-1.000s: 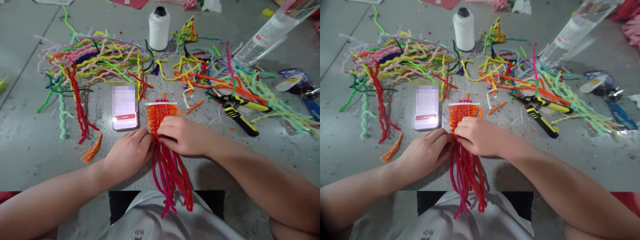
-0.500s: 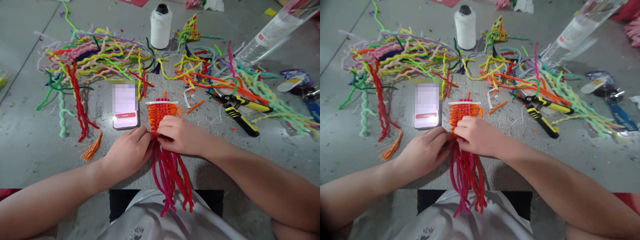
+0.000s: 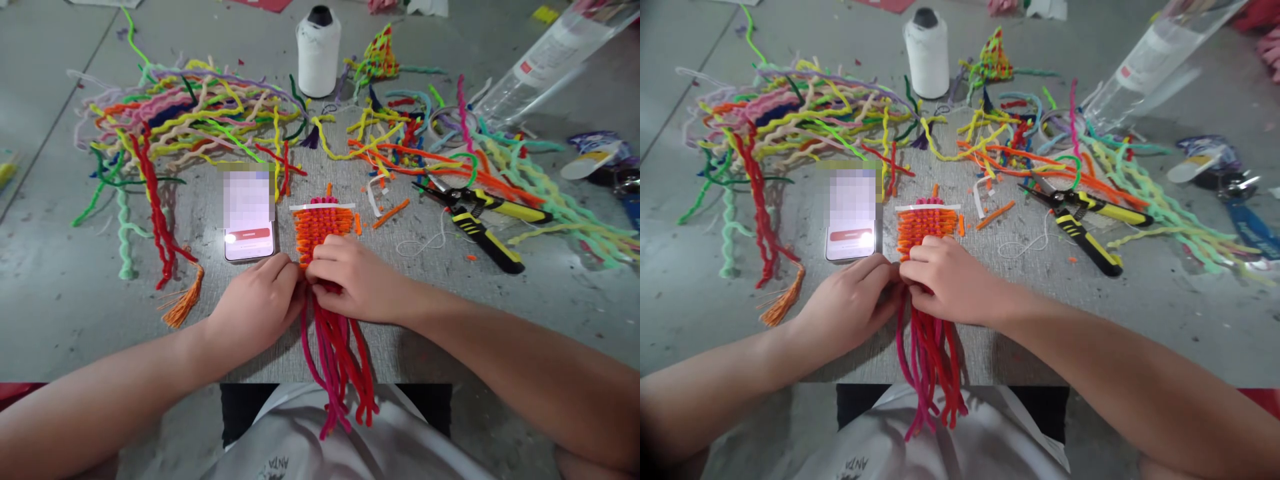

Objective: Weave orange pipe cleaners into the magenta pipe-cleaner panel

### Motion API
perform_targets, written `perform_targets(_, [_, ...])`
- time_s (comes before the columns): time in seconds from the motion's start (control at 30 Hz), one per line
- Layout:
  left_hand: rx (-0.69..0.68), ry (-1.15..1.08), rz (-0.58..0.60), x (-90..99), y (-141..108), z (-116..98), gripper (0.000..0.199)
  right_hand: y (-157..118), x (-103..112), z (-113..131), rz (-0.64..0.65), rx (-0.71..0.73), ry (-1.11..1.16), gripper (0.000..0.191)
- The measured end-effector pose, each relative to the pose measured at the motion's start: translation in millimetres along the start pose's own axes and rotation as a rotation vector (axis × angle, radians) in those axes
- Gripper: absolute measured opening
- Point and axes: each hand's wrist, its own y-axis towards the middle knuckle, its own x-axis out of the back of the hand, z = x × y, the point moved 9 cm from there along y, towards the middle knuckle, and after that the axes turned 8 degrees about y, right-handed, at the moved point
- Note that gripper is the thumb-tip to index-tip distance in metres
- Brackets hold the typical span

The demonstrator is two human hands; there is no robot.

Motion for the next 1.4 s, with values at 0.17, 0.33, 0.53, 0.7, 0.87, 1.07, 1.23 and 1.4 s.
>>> perform_targets(0.17, [-0.014, -0.055, 0.044, -0.9, -1.0, 4.1, 0.015, -3.9, 0.9, 2.3, 0.04, 0.1, -0.064, 0.018])
perform_targets(0.33, [0.003, -0.039, 0.099, -4.6, 0.4, 6.0, 0.017, -3.3, -2.0, 3.9, 0.114, 0.159, -0.123, 0.019])
perform_targets(0.53, [0.062, -0.208, 0.118, -8.7, -0.5, 18.7, 0.015, -7.2, -2.0, 4.4, 0.151, 0.212, -0.176, 0.025])
perform_targets(0.7, [0.038, -0.197, 0.099, -10.7, -1.8, 19.6, 0.017, -7.1, -4.4, 6.4, 0.188, 0.23, -0.205, 0.025])
perform_targets(0.87, [0.014, -0.105, 0.144, -9.9, 1.3, 11.5, 0.013, -4.8, -4.2, 5.4, 0.186, 0.193, -0.176, 0.023])
perform_targets(1.07, [0.067, -0.116, 0.17, -12.1, 1.2, 15.5, 0.015, -5.6, -1.4, 4.1, 0.157, 0.199, -0.119, 0.02])
perform_targets(1.23, [0.027, -0.105, 0.124, -7.4, -0.7, 12.5, 0.017, -9.9, 16.6, -0.6, 0.019, 0.191, 0.109, 0.016])
perform_targets(1.4, [0.009, -0.103, 0.084, -0.7, -1.4, 7.8, 0.016, -18.1, 23.0, -3.3, -0.028, 0.174, 0.008, 0.02])
